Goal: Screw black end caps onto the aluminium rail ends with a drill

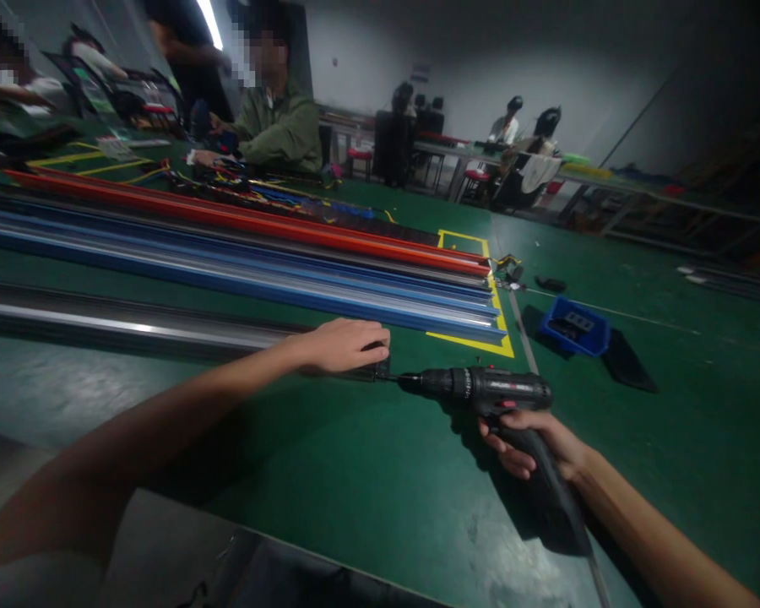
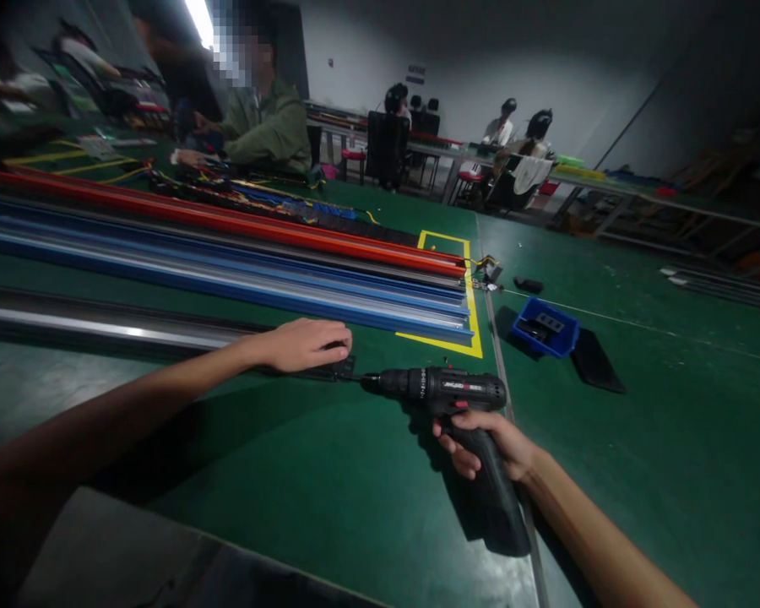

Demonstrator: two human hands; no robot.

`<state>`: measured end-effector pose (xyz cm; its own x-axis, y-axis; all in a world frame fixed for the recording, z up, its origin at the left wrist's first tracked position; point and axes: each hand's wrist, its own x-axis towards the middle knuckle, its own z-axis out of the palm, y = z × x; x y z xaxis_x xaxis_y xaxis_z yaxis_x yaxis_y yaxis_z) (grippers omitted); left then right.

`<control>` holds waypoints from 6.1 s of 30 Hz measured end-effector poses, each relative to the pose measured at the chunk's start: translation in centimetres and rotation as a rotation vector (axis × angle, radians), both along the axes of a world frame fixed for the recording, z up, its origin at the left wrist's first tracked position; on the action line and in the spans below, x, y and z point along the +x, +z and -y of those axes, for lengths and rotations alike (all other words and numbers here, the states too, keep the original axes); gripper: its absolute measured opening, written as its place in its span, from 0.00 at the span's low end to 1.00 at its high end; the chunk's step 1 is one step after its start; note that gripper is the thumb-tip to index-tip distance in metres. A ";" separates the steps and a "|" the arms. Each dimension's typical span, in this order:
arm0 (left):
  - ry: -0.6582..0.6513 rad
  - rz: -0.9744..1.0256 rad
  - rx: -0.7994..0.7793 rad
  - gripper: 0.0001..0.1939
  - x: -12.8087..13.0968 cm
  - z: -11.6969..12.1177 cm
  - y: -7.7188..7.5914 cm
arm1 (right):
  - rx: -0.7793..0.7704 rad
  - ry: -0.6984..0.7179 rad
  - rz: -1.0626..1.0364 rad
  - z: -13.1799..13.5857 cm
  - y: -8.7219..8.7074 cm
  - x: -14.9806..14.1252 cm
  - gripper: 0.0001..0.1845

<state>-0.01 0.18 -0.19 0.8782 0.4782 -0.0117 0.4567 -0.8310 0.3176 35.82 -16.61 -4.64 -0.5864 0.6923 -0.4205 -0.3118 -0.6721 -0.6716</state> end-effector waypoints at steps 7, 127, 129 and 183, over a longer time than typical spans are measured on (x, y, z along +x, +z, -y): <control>0.040 0.011 -0.041 0.19 -0.1 0.1 0.1 | 0.028 -0.073 0.010 0.4 0.5 -0.4 0.16; 0.641 1.689 -1.527 0.04 1.8 7.0 0.7 | 0.081 -0.208 -0.329 0.0 -0.6 -8.6 0.21; 0.659 1.685 -1.531 0.04 1.8 7.2 0.7 | 0.079 -0.202 -0.333 0.1 -0.8 -8.6 0.21; 0.514 1.398 -1.211 0.26 1.6 6.8 -1.0 | 0.058 -0.187 -0.494 0.8 -0.4 -7.8 0.21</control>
